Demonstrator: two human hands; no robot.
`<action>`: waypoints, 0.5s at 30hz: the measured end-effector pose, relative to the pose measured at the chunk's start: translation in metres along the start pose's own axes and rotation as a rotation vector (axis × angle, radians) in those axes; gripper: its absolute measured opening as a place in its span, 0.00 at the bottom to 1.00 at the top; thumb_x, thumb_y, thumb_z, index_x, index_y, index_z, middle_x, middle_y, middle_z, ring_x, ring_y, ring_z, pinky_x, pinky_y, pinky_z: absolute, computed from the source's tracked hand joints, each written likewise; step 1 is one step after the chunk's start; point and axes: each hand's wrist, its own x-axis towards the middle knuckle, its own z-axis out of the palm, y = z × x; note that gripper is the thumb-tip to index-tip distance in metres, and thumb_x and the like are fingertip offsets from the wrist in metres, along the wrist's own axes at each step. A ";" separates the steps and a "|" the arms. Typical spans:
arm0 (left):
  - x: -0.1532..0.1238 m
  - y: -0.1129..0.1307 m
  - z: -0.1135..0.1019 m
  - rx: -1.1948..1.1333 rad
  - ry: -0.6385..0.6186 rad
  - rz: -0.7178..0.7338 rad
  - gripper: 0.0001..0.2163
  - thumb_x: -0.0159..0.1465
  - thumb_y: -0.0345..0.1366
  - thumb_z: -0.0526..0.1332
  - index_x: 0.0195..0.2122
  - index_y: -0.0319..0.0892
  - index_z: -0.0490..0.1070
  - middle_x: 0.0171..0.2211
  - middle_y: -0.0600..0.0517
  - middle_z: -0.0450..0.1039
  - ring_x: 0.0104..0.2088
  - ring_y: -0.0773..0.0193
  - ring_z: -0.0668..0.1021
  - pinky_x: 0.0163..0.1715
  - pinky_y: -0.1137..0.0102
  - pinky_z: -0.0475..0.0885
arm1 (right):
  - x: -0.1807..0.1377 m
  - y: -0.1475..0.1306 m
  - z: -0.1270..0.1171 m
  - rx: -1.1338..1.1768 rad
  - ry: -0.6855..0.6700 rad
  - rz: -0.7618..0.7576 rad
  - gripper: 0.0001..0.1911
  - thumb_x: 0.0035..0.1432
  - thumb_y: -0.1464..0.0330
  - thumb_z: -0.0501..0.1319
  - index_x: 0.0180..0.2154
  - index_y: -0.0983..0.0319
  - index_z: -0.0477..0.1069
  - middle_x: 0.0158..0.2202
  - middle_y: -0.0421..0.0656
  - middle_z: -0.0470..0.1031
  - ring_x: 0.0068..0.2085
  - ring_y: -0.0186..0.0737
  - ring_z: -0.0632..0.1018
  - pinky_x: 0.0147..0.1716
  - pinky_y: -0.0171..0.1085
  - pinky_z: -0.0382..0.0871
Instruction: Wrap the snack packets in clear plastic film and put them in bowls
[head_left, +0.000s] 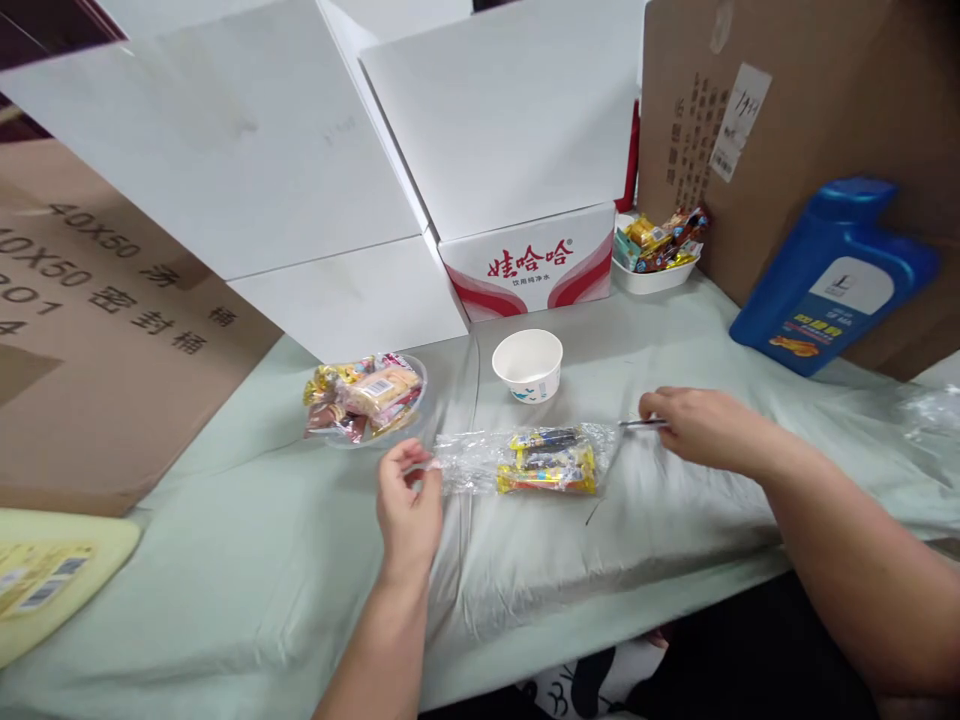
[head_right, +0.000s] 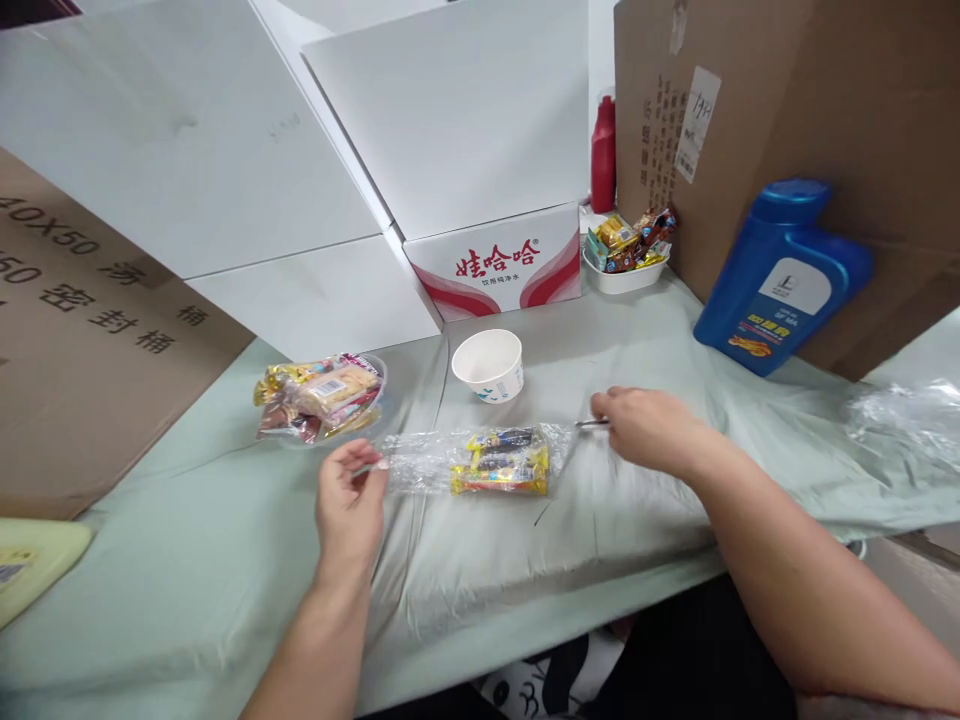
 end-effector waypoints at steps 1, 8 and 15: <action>-0.001 0.003 -0.003 0.058 0.065 0.104 0.16 0.59 0.36 0.61 0.48 0.44 0.67 0.45 0.47 0.70 0.46 0.59 0.75 0.42 0.66 0.72 | 0.000 0.009 0.001 -0.063 0.020 0.085 0.13 0.55 0.78 0.55 0.40 0.62 0.72 0.38 0.48 0.76 0.40 0.48 0.77 0.37 0.41 0.66; -0.017 0.027 0.008 0.394 -0.430 0.598 0.26 0.62 0.38 0.61 0.61 0.44 0.60 0.54 0.41 0.71 0.59 0.45 0.68 0.59 0.48 0.59 | 0.003 -0.034 0.031 0.261 0.376 -0.365 0.31 0.60 0.57 0.61 0.61 0.62 0.59 0.58 0.55 0.68 0.59 0.55 0.67 0.56 0.54 0.62; -0.021 0.046 -0.015 0.451 -0.796 0.594 0.10 0.63 0.30 0.57 0.36 0.52 0.77 0.29 0.52 0.75 0.38 0.56 0.76 0.56 0.51 0.59 | -0.008 -0.061 0.016 0.318 0.079 -0.631 0.14 0.60 0.76 0.54 0.43 0.62 0.75 0.35 0.46 0.77 0.41 0.44 0.76 0.46 0.45 0.67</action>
